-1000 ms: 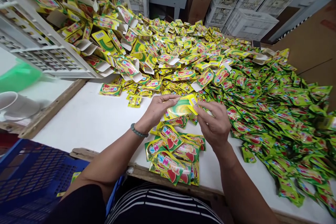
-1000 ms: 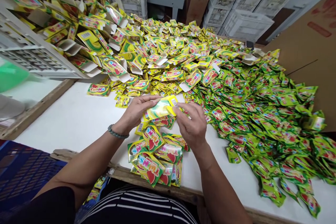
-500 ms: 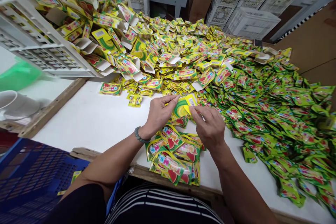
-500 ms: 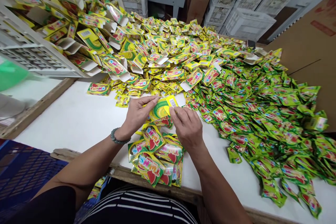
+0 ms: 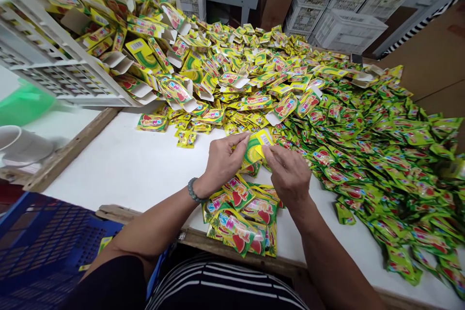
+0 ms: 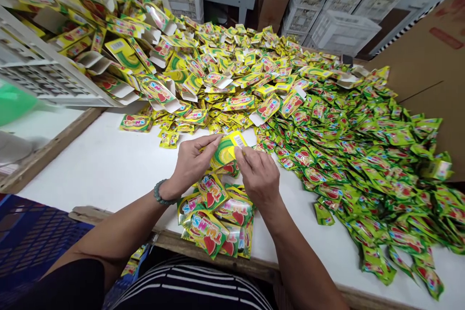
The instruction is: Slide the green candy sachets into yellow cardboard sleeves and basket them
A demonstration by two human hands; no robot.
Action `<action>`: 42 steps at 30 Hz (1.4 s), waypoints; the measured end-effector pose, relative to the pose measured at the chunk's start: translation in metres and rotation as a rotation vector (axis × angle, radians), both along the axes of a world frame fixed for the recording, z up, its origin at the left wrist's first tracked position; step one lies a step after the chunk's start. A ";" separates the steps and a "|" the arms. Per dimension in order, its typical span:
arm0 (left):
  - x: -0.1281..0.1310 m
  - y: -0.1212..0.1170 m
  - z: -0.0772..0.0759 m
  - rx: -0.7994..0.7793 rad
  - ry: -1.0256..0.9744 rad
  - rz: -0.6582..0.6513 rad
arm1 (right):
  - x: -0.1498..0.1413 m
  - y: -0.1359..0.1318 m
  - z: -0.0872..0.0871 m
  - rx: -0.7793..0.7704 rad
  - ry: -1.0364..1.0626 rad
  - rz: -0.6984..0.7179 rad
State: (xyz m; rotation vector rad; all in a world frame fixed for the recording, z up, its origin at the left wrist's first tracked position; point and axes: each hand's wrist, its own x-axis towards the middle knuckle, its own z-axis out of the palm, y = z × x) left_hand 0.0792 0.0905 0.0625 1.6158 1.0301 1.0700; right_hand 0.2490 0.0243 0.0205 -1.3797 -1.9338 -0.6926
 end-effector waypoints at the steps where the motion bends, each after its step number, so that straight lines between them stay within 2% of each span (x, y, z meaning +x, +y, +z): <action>1: 0.001 -0.001 0.000 0.000 -0.004 -0.013 | -0.002 0.000 -0.001 0.014 0.036 -0.003; 4: 0.002 0.000 -0.001 -0.027 -0.051 -0.022 | -0.009 0.002 -0.002 0.023 0.132 0.034; 9: 0.004 0.003 -0.007 -0.095 -0.149 -0.013 | -0.011 0.004 0.007 -0.050 0.312 0.183; 12: 0.006 0.003 -0.009 -0.253 -0.276 -0.098 | -0.002 0.004 0.014 -0.033 0.459 0.213; 15: 0.006 0.003 -0.009 -0.405 -0.421 -0.206 | 0.012 0.006 0.017 0.015 0.590 0.140; 17: 0.006 0.003 -0.007 -0.439 -0.458 -0.249 | 0.018 0.007 0.017 -0.049 0.669 0.148; 20: 0.007 0.002 -0.006 -0.436 -0.445 -0.272 | 0.019 0.008 0.015 -0.190 0.748 0.249; 23: 0.008 0.001 -0.007 -0.432 -0.425 -0.265 | 0.011 0.006 0.013 -0.176 0.708 0.240; 27: 0.007 0.004 -0.008 -0.477 -0.446 -0.235 | 0.003 0.002 0.011 -0.164 0.500 0.176; 31: 0.005 0.008 -0.006 -0.542 -0.496 -0.197 | 0.003 0.003 0.007 -0.210 0.296 0.183; 34: 0.003 0.010 -0.001 -0.615 -0.512 -0.234 | 0.005 0.008 0.001 -0.174 0.214 0.176; 37: 0.001 0.012 0.003 -0.668 -0.518 -0.322 | 0.009 0.013 -0.006 -0.087 0.226 0.130; 39: -0.002 0.015 0.003 -0.677 -0.491 -0.377 | 0.010 0.015 -0.008 -0.087 0.289 0.124; 42: -0.005 0.019 -0.001 -0.508 -0.337 -0.350 | 0.010 0.013 -0.003 -0.170 0.552 0.070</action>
